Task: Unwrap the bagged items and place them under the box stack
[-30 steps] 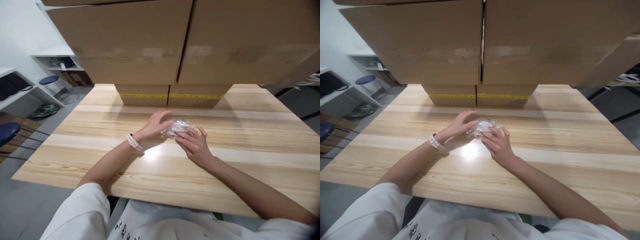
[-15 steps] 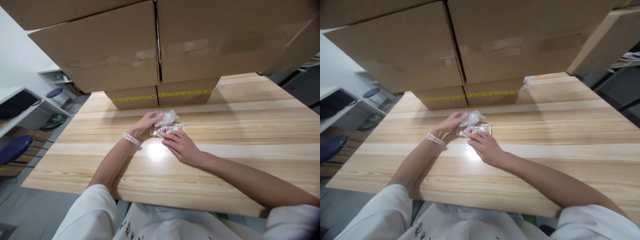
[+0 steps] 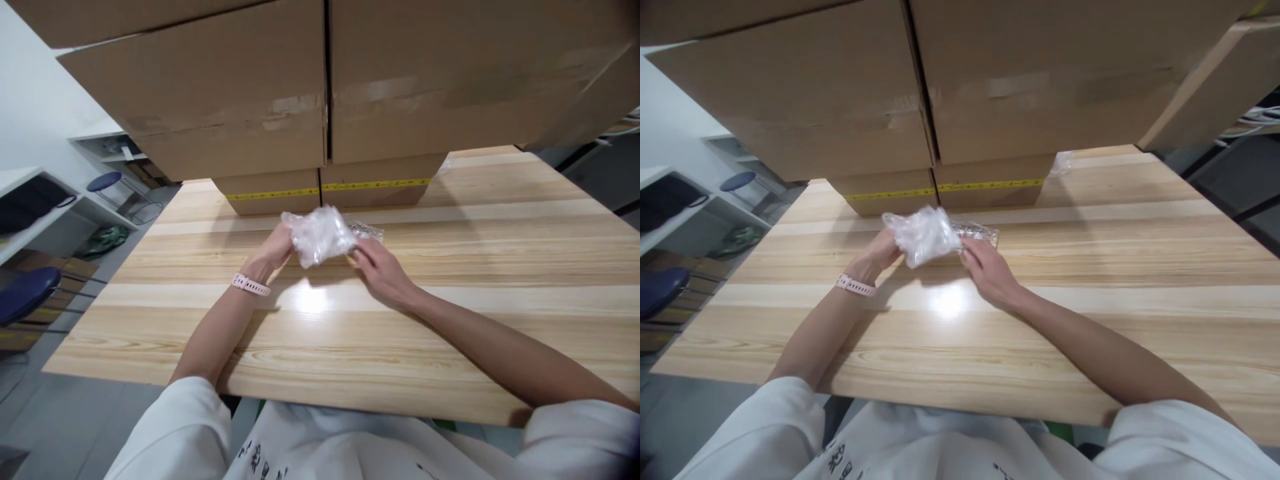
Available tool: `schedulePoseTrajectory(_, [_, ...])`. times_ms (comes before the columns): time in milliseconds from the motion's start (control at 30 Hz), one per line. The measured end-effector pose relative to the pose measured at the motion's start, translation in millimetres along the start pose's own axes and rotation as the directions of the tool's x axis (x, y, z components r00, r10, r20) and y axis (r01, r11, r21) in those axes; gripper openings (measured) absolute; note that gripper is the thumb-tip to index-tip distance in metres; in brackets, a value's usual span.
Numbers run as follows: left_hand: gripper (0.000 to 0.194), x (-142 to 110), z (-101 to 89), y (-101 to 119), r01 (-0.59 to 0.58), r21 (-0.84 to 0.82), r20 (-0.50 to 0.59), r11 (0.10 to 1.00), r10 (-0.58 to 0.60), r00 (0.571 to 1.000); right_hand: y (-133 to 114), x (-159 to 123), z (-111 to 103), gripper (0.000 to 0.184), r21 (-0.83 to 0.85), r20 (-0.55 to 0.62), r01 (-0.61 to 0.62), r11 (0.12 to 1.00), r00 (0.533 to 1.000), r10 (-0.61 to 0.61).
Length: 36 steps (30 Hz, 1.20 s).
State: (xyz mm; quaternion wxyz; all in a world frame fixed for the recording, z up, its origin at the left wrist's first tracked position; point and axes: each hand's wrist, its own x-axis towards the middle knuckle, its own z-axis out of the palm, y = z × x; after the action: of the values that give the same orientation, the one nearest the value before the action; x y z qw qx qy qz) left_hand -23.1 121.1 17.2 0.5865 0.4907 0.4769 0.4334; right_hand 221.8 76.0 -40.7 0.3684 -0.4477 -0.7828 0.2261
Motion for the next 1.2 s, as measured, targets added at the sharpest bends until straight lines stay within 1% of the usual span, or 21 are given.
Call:
schedulePoseTrajectory(67, [0.017,-19.0,8.0,-9.4,0.101,0.081,0.109,0.992,-0.110,0.988,-6.1,-9.7,-4.9,0.045,0.231,-0.060,-0.080,0.970,0.994,0.096])
schedulePoseTrajectory(100, [0.016,-27.2,12.4,-14.6,0.128,0.096,0.144,0.987,-0.141,0.980,-9.8,-15.8,-6.2,0.046,0.302,-0.038,-0.085,0.950,0.994,0.100])
schedulePoseTrajectory(167, [0.015,-39.4,19.2,-22.3,0.111,0.145,0.191,0.983,-0.138,0.972,-16.9,-27.8,-6.4,0.055,0.319,0.057,-0.046,0.947,0.998,0.030])
schedulePoseTrajectory(233, [0.017,-45.9,20.7,-23.5,-0.008,0.263,0.140,0.965,-0.030,0.990,-21.9,-35.6,-4.0,0.075,0.229,0.129,0.014,0.973,0.991,-0.045])
schedulePoseTrajectory(300, [0.021,-50.1,16.1,-18.8,-0.143,0.425,0.070,0.894,0.125,0.990,-23.9,-37.4,-0.8,0.086,0.158,0.142,0.039,0.987,0.988,-0.062])
schedulePoseTrajectory(367, [0.024,-55.8,8.0,-11.5,-0.210,0.490,0.086,0.846,0.193,0.977,-23.9,-34.7,1.5,0.072,0.147,0.123,0.036,0.988,0.991,-0.054])
schedulePoseTrajectory(433, [0.029,-64.1,-0.1,-5.1,-0.218,0.445,0.182,0.868,0.151,0.972,-23.7,-30.8,2.3,0.044,0.169,0.117,0.040,0.985,0.991,-0.060])
schedulePoseTrajectory(500, [0.039,-72.9,-5.2,-1.8,-0.224,0.414,0.319,0.883,0.090,0.944,-24.6,-28.2,1.7,0.014,0.183,0.127,0.042,0.982,0.990,-0.066])
schedulePoseTrajectory(533, [0.047,-76.5,-5.9,-1.7,-0.244,0.430,0.383,0.869,0.068,0.921,-25.5,-27.6,1.1,0.009,0.190,0.123,0.034,0.981,0.991,-0.058])
schedulePoseTrajectory(600, [0.062,-81.0,-3.0,-4.7,-0.312,0.508,0.474,0.803,0.042,0.880,-27.6,-27.5,-0.3,0.011,0.206,0.067,0.018,0.978,0.997,-0.032])
schedulePoseTrajectory(667, [0.069,-82.4,5.5,-11.3,-0.379,0.600,0.489,0.704,0.051,0.871,-29.8,-28.1,-1.6,0.009,0.234,-0.030,0.025,0.972,0.999,-0.018])
schedulePoseTrajectory(733, [0.071,-82.4,17.3,-19.7,-0.427,0.648,0.461,0.630,0.122,0.879,-31.4,-29.1,-2.0,0.008,0.281,-0.102,0.028,0.959,0.995,0.001])
schedulePoseTrajectory(767, [0.068,-82.5,23.3,-23.9,-0.445,0.652,0.439,0.614,0.173,0.882,-32.0,-29.9,-1.7,0.009,0.307,-0.124,0.025,0.952,0.992,0.014])
schedulePoseTrajectory(833, [0.052,-83.7,33.4,-31.0,-0.460,0.630,0.364,0.626,0.285,0.887,-32.5,-32.1,0.0,0.016,0.346,-0.157,0.016,0.938,0.987,0.042])
schedulePoseTrajectory(900, [0.034,-85.7,39.4,-35.0,-0.440,0.568,0.258,0.695,0.358,0.897,-32.3,-35.0,2.6,0.027,0.337,-0.161,0.022,0.941,0.986,0.035])
schedulePoseTrajectory(933, [0.028,-86.7,40.8,-35.7,-0.408,0.516,0.198,0.754,0.358,0.913,-32.1,-36.4,4.0,0.036,0.308,-0.139,0.030,0.951,0.990,0.014])
schedulePoseTrajectory(1000, [0.023,-87.2,41.0,-35.1,-0.305,0.356,0.085,0.883,0.295,0.952,-31.7,-38.3,6.2,0.056,0.214,-0.050,0.052,0.976,0.998,-0.042])
schedulePoseTrajectory(1033, [0.023,-86.4,40.1,-34.1,-0.250,0.261,0.037,0.932,0.249,0.968,-31.6,-38.6,6.8,0.061,0.164,-0.003,0.071,0.984,0.997,-0.071])
schedulePoseTrajectory(1067, [0.023,-84.7,38.5,-33.1,-0.210,0.172,-0.011,0.963,0.215,0.977,-31.5,-38.4,6.9,0.060,0.122,0.030,0.097,0.988,0.994,-0.101])
schedulePoseTrajectory(1100, [0.024,-82.3,36.4,-32.1,-0.192,0.096,-0.064,0.977,0.198,0.978,-31.5,-37.9,6.5,0.054,0.093,0.042,0.128,0.987,0.990,-0.132])
schedulePoseTrajectory(1200, [0.024,-72.6,26.2,-30.5,-0.222,-0.057,-0.275,0.973,0.198,0.941,-31.4,-36.7,2.1,0.020,0.070,-0.032,0.220,0.973,0.975,-0.219])
